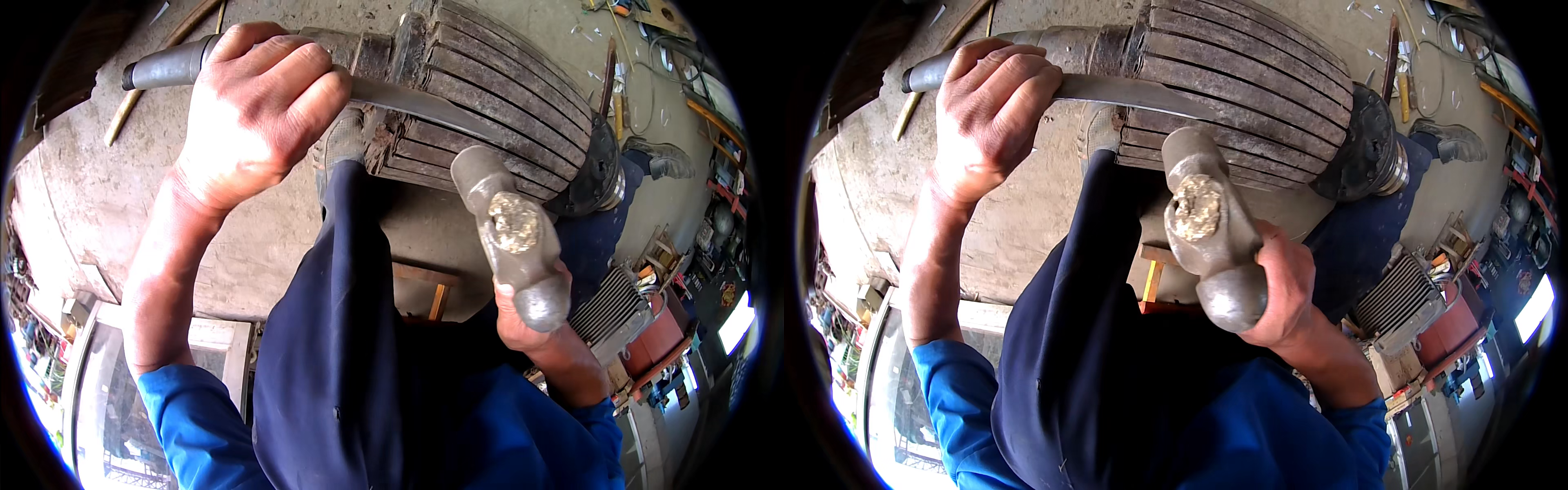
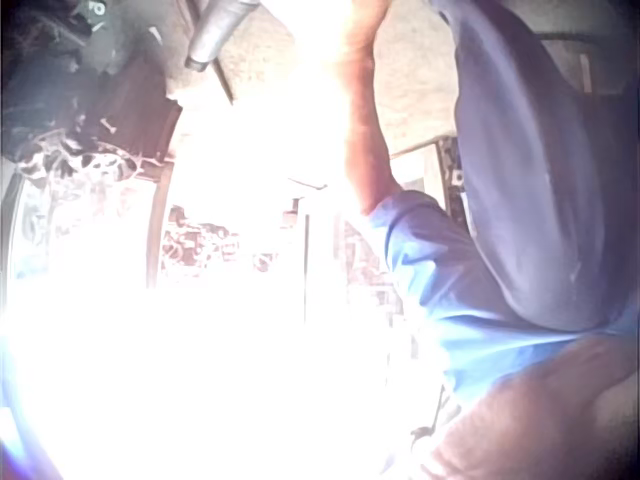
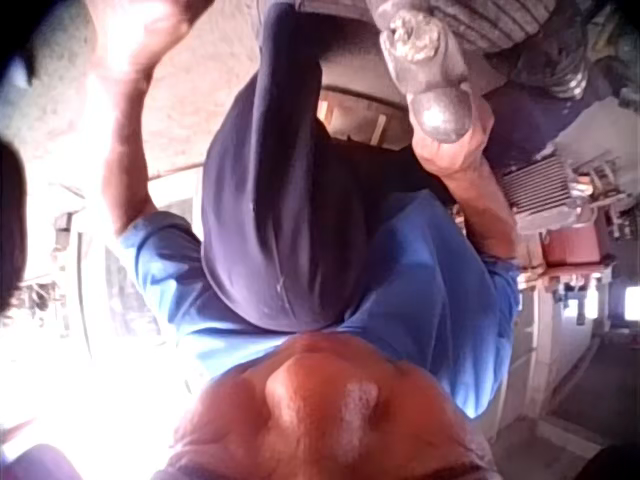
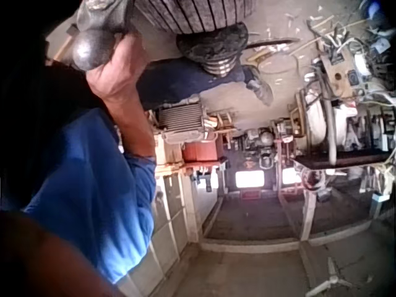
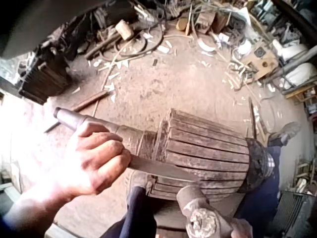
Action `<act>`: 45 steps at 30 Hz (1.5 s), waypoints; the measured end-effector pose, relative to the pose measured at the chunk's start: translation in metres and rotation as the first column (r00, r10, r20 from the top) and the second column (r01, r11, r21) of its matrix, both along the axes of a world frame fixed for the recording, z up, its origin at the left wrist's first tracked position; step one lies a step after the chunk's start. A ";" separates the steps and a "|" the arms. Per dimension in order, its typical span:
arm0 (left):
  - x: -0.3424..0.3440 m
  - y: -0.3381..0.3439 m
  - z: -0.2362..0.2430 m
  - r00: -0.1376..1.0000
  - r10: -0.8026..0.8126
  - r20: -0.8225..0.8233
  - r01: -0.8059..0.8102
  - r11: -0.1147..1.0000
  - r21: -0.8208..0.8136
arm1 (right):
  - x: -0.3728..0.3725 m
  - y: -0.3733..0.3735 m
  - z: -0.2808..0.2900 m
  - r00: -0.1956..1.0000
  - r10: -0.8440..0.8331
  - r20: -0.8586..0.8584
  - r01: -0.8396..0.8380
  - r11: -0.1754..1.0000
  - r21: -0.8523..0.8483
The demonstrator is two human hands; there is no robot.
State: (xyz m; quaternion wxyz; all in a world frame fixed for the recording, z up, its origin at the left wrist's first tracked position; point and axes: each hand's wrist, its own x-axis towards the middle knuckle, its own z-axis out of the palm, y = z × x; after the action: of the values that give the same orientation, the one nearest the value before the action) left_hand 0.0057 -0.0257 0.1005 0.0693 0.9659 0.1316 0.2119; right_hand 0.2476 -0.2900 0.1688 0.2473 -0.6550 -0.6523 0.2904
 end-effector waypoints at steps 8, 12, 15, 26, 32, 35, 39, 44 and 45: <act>0.004 0.001 -0.005 0.999 -0.006 0.034 0.001 0.991 0.136 | -0.006 -0.004 0.004 0.997 0.075 0.014 -0.076 0.996 0.053; 0.003 -0.005 -0.003 1.000 0.008 0.030 -0.011 0.993 0.121 | -0.015 0.044 0.008 0.997 -0.015 0.078 0.011 0.998 0.058; 0.011 0.000 -0.012 0.985 0.005 0.174 -0.040 0.980 0.197 | -0.019 0.050 0.015 1.000 -0.029 0.004 0.029 0.999 0.019; 0.008 0.000 -0.009 0.993 0.021 0.112 -0.033 0.993 0.109 | -0.012 0.054 0.013 0.997 0.048 0.054 -0.043 0.994 -0.100; 0.012 0.001 -0.016 0.988 0.019 0.155 -0.039 0.991 0.126 | -0.006 0.042 -0.006 0.985 0.023 0.174 -0.030 0.999 0.038; 0.009 -0.001 -0.013 0.989 0.025 0.143 -0.041 0.993 0.114 | -0.007 0.069 0.012 0.996 0.063 0.068 -0.053 0.989 -0.140; 0.010 0.002 -0.015 0.995 0.029 0.098 -0.039 0.994 0.104 | -0.006 0.064 0.010 0.972 0.127 0.198 -0.091 0.979 -0.180; 0.006 -0.001 -0.014 0.998 0.025 0.057 -0.028 0.998 0.059 | -0.015 0.064 0.017 0.993 -0.109 -0.034 0.107 0.993 -0.054; 0.005 0.004 -0.007 1.000 0.014 -0.001 -0.014 0.999 0.032 | -0.016 0.067 0.017 0.996 -0.087 -0.018 0.087 0.996 0.002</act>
State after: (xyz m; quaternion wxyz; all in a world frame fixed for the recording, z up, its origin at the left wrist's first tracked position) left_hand 0.0104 -0.0219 0.0935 0.0524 0.9661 0.1350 0.2139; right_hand 0.2316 -0.2228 0.1854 0.2664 -0.6799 -0.6213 0.2844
